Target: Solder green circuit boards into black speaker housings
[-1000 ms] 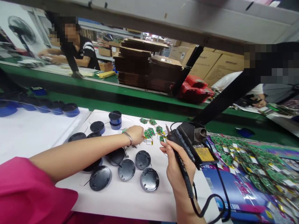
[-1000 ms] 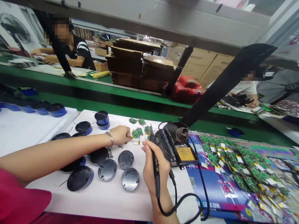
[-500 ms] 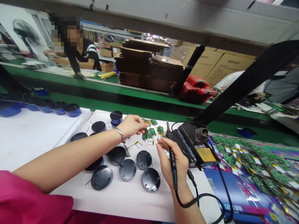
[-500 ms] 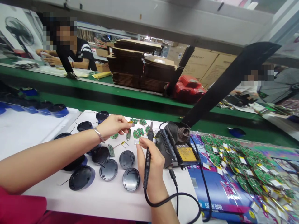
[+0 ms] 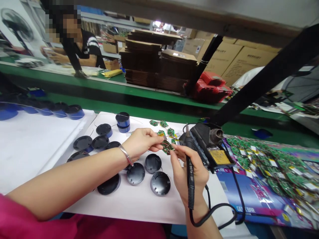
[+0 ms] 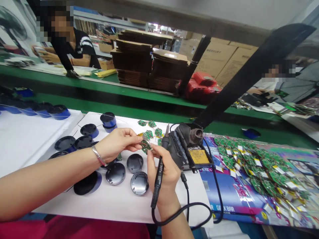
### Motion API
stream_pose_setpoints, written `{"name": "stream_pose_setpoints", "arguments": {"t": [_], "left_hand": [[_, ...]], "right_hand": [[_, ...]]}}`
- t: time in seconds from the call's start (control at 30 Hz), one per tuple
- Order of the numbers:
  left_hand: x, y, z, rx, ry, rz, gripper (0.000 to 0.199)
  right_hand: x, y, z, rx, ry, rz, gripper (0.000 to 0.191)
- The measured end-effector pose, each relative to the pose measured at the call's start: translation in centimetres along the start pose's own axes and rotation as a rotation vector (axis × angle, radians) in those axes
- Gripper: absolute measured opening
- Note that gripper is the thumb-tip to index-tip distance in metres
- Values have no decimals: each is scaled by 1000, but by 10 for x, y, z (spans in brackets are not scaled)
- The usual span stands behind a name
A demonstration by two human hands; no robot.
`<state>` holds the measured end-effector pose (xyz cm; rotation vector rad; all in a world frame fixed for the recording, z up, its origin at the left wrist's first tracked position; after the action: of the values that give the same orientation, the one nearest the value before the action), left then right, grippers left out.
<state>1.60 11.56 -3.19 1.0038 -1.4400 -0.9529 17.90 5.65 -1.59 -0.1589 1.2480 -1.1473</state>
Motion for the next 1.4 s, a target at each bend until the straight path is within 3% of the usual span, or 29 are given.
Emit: {"name": "stream_pose_setpoints", "arguments": {"t": [0.13, 0.27, 0.33, 0.43, 0.5, 0.67, 0.73, 0.83, 0.87, 1.2, 1.4], "left_hand": [[18, 3, 0, -236, -11, -155, 20], [50, -2, -25, -758, -321, -388, 48], [61, -12, -35, -912, -462, -427, 66], [68, -27, -46, -1061, -565, -518, 68], [68, -34, -50, -1111, -529, -578, 62], [71, -38, -47, -1077, -226, -676, 71], [72, -38, -43, -1003, -160, -652, 56], [72, -38, -38, -928, -156, -587, 12], [72, -38, -36, -907, -168, -577, 7], [74, -40, -19, -709, -221, -565, 16], [72, -40, -20, -618, -157, -586, 10]], "right_hand": [[0, -3, 26, 209, 107, 136, 26], [2, -4, 44, 429, 160, 233, 28], [3, -7, 47, 495, 170, 278, 27], [6, -11, 45, 560, 173, 353, 29], [8, -12, 42, 582, 169, 380, 32], [13, -7, 40, 580, 149, 359, 34], [17, -6, 38, 546, 129, 345, 37], [28, -8, 35, 521, 113, 349, 39], [33, -11, 33, 530, 118, 360, 40], [83, -27, 33, 446, -2, 352, 40], [94, -22, 34, 447, -28, 291, 35]]}}
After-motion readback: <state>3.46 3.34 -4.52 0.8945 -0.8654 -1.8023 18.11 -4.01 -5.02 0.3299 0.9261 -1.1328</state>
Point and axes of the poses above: each hand's wrist, its own x-axis away from the middle knuckle, its own z-axis out of the back of the hand, y = z × x, the point moved 7 cm from there along -x, towards the middle knuckle, and after that the axes turned 7 degrees about x, right-handed, at the moved point
